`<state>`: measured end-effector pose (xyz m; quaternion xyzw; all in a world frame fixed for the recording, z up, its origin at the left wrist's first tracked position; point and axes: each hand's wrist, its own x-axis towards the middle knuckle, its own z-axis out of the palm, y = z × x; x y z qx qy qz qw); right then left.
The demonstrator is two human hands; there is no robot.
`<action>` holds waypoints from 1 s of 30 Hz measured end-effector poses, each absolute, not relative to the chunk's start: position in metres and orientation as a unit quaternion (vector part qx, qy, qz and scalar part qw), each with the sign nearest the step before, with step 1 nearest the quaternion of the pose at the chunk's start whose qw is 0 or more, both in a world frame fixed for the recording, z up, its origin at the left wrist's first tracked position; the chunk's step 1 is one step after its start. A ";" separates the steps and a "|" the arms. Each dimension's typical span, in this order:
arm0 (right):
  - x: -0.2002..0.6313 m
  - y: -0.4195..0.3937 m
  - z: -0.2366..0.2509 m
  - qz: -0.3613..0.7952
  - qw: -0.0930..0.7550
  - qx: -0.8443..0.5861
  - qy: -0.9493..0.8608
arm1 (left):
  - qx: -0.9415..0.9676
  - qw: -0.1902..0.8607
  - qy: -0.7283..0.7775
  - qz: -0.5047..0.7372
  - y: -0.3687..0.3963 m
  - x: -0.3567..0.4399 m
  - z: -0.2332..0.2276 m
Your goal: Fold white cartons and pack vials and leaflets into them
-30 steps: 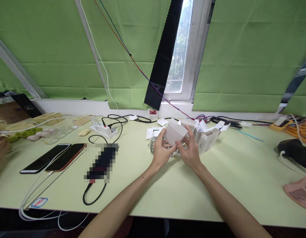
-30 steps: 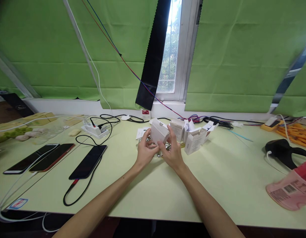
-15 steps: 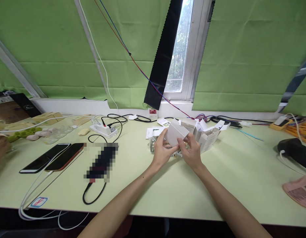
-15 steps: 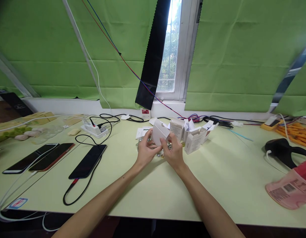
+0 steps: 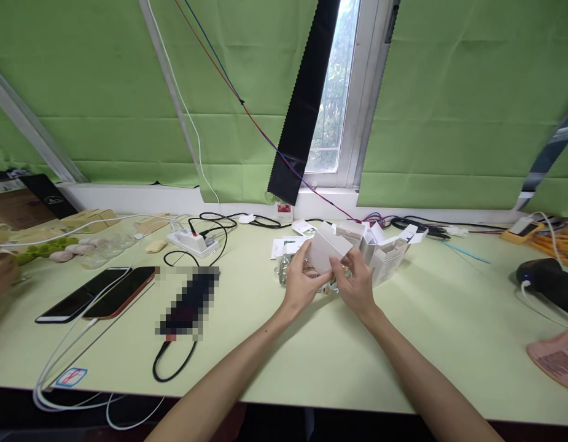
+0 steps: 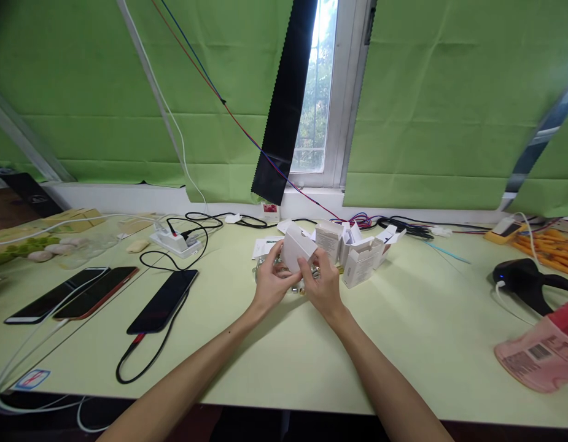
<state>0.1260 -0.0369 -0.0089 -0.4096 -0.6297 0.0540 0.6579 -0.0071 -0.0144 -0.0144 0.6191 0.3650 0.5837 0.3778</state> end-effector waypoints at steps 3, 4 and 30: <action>0.126 -0.038 -0.007 0.050 0.656 -0.411 -0.631 | 0.619 0.371 0.371 0.584 -0.015 -0.007 -0.015; 0.126 -0.038 -0.006 0.048 0.655 -0.410 -0.632 | 0.619 0.369 0.375 0.583 -0.015 -0.008 -0.015; 0.128 -0.038 -0.009 0.051 0.630 -0.414 -0.655 | 0.620 0.378 0.370 0.579 -0.016 -0.006 -0.014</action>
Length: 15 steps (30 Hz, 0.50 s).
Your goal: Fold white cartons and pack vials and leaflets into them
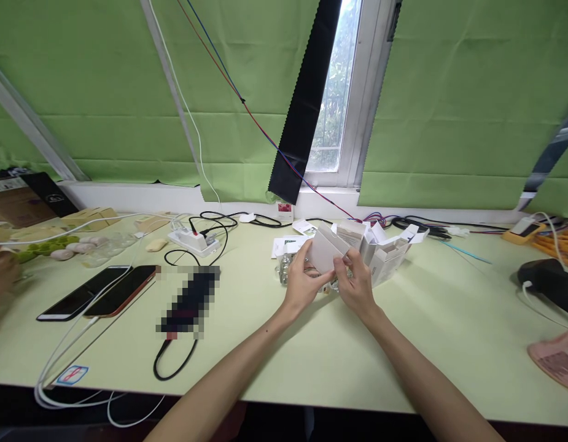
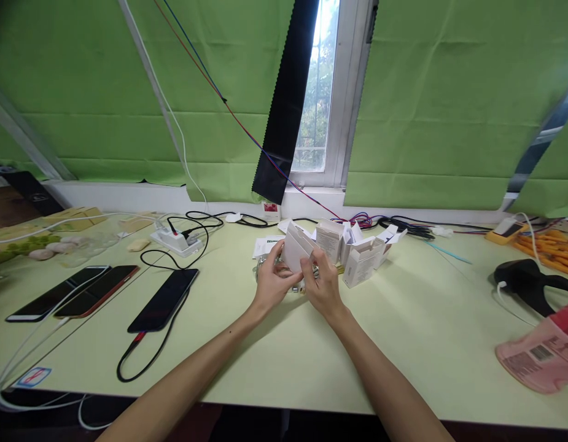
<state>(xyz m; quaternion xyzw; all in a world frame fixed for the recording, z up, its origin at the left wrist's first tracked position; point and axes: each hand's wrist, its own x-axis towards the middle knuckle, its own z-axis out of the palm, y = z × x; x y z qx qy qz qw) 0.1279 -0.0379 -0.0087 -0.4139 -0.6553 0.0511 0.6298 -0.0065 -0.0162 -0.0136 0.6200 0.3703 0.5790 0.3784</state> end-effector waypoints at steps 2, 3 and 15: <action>0.128 -0.038 -0.009 0.048 0.629 -0.414 -0.656 | 0.621 0.377 0.371 0.578 -0.016 -0.006 -0.014; 0.128 -0.037 -0.009 0.046 0.630 -0.414 -0.656 | 0.622 0.375 0.371 0.579 -0.016 -0.006 -0.014; 0.125 -0.040 -0.005 0.043 0.648 -0.419 -0.635 | 0.625 0.380 0.372 0.572 -0.017 -0.006 -0.014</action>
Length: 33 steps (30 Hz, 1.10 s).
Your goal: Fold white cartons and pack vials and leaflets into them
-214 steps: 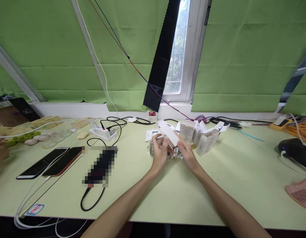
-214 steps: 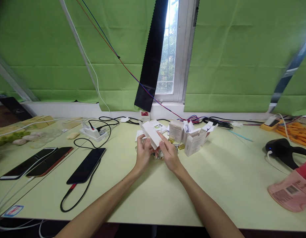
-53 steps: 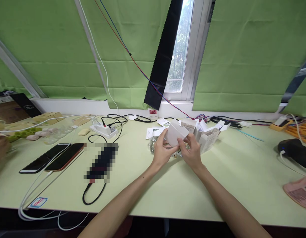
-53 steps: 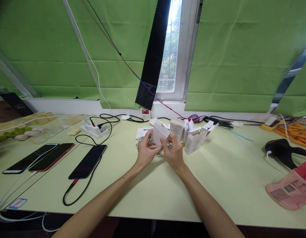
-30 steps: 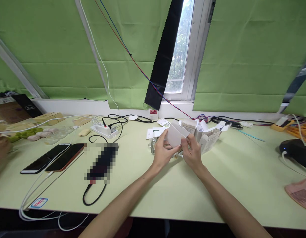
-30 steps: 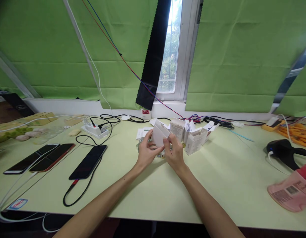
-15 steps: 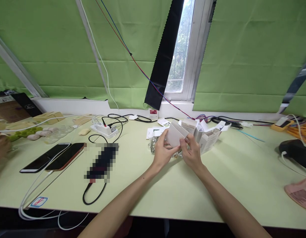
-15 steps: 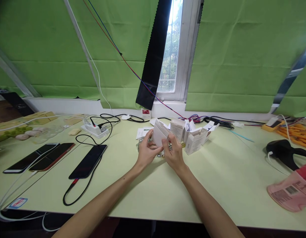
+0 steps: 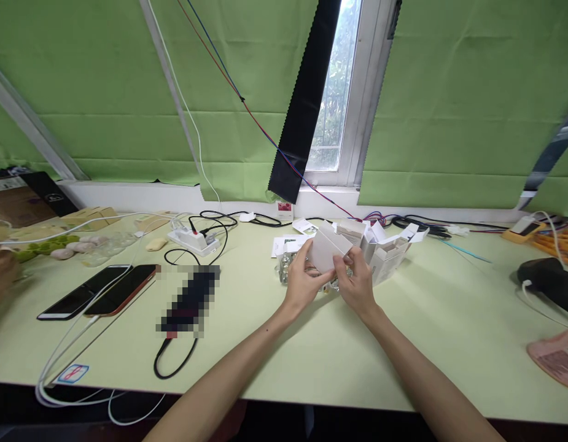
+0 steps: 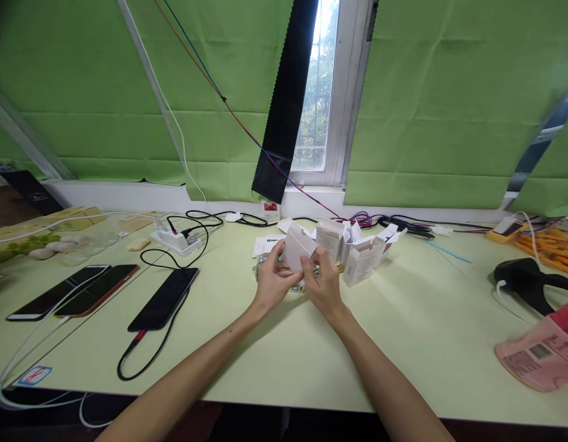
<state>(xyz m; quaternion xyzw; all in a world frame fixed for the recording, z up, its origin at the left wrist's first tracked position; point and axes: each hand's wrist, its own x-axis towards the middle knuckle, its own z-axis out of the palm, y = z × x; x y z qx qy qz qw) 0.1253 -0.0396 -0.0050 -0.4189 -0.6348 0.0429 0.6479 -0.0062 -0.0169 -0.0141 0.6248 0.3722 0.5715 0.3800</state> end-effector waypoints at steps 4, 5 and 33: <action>0.125 -0.040 -0.004 0.037 0.648 -0.421 -0.634 | 0.625 0.376 0.381 0.568 -0.017 -0.006 -0.013; 0.125 -0.039 -0.004 0.038 0.649 -0.420 -0.633 | 0.625 0.375 0.381 0.568 -0.018 -0.006 -0.012; 0.125 -0.040 -0.003 0.073 0.660 -0.420 -0.619 | 0.646 0.300 0.397 0.579 -0.015 -0.009 -0.013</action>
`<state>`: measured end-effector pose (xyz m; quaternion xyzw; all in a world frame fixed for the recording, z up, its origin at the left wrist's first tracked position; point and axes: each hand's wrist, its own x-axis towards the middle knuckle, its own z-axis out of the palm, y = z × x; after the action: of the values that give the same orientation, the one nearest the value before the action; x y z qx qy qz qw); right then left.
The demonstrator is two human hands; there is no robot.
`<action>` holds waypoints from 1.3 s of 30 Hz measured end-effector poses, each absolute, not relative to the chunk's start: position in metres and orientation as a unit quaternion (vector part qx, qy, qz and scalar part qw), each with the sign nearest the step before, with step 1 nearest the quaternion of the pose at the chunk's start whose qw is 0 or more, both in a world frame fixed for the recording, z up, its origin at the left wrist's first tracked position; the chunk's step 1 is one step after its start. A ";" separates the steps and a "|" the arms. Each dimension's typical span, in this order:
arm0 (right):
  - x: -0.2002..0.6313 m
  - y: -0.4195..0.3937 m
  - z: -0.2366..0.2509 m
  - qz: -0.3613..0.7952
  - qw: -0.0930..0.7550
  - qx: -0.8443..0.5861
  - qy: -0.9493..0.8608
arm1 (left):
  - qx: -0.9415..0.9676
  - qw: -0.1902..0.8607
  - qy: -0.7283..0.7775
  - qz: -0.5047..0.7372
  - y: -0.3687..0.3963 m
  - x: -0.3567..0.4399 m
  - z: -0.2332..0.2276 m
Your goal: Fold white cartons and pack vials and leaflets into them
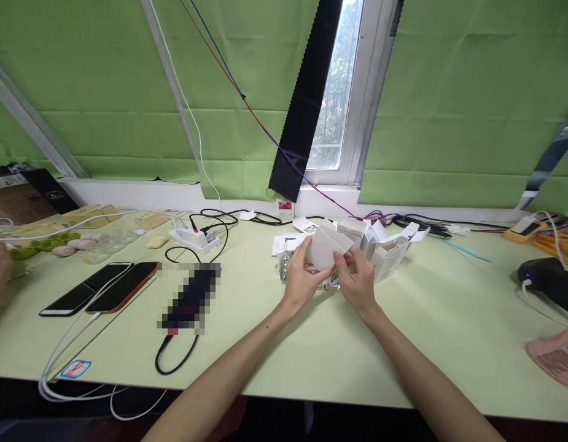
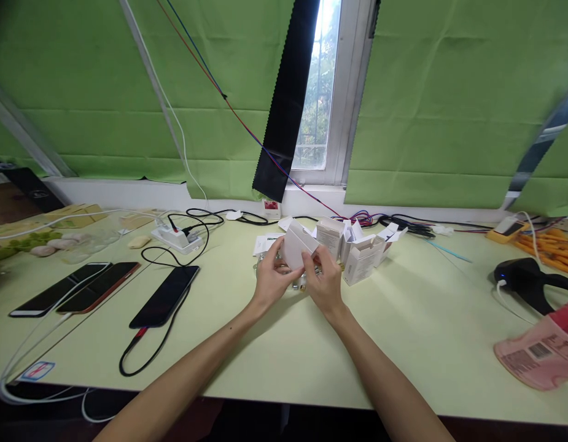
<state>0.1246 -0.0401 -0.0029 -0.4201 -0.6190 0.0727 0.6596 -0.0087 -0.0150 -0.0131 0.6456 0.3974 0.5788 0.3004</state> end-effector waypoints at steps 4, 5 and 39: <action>0.124 -0.042 0.000 0.057 0.659 -0.422 -0.620 | 0.652 0.280 0.400 0.580 -0.015 -0.010 -0.011; 0.124 -0.042 0.001 0.053 0.659 -0.422 -0.620 | 0.653 0.275 0.400 0.581 -0.015 -0.011 -0.011; 0.126 -0.041 0.003 0.190 0.708 -0.424 -0.532 | 0.718 0.125 0.410 0.548 -0.016 -0.016 -0.008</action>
<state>0.1255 -0.0413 0.0033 -0.4237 -0.5323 0.1902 0.7078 -0.0161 -0.0162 -0.0082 0.7185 0.4096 0.5482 0.1246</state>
